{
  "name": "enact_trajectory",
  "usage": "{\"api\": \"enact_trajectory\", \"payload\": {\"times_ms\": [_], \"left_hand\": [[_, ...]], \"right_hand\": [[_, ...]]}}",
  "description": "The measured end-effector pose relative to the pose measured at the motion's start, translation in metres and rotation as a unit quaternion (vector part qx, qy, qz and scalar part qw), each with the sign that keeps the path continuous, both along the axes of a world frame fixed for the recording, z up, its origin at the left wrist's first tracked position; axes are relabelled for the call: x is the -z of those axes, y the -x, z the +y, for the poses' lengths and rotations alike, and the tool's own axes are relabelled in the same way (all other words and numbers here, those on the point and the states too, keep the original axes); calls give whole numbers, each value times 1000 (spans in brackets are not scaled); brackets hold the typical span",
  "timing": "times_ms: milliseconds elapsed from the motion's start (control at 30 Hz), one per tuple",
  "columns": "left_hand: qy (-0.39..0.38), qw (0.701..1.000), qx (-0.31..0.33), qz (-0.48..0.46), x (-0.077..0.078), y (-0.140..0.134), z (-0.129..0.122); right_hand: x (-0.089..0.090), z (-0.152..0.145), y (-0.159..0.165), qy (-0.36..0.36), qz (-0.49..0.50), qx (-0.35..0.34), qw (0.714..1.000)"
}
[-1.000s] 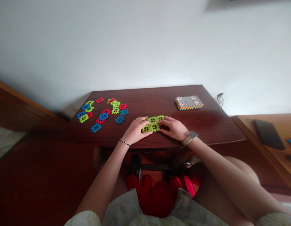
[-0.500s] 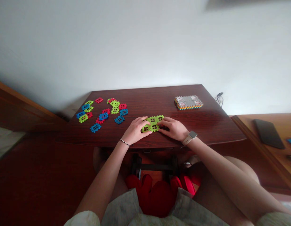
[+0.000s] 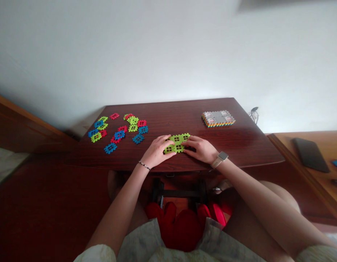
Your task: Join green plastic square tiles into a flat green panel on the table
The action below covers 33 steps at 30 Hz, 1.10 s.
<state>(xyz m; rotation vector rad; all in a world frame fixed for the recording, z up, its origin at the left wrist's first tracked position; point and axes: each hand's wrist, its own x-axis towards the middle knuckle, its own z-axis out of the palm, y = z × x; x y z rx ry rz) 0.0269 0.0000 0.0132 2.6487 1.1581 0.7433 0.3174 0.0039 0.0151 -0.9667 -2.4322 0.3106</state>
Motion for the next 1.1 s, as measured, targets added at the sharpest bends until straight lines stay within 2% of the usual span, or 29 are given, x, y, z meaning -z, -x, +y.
{"api": "enact_trajectory", "payload": {"times_ms": [500,1100], "left_hand": [[5,1000,3,9,-2,-1,-2],[7,1000,4,11,-3,-2,-2]], "right_hand": [[0,1,0,7,9,-10,1000],[-3,-1,5,-10,-25,-21,999]]}}
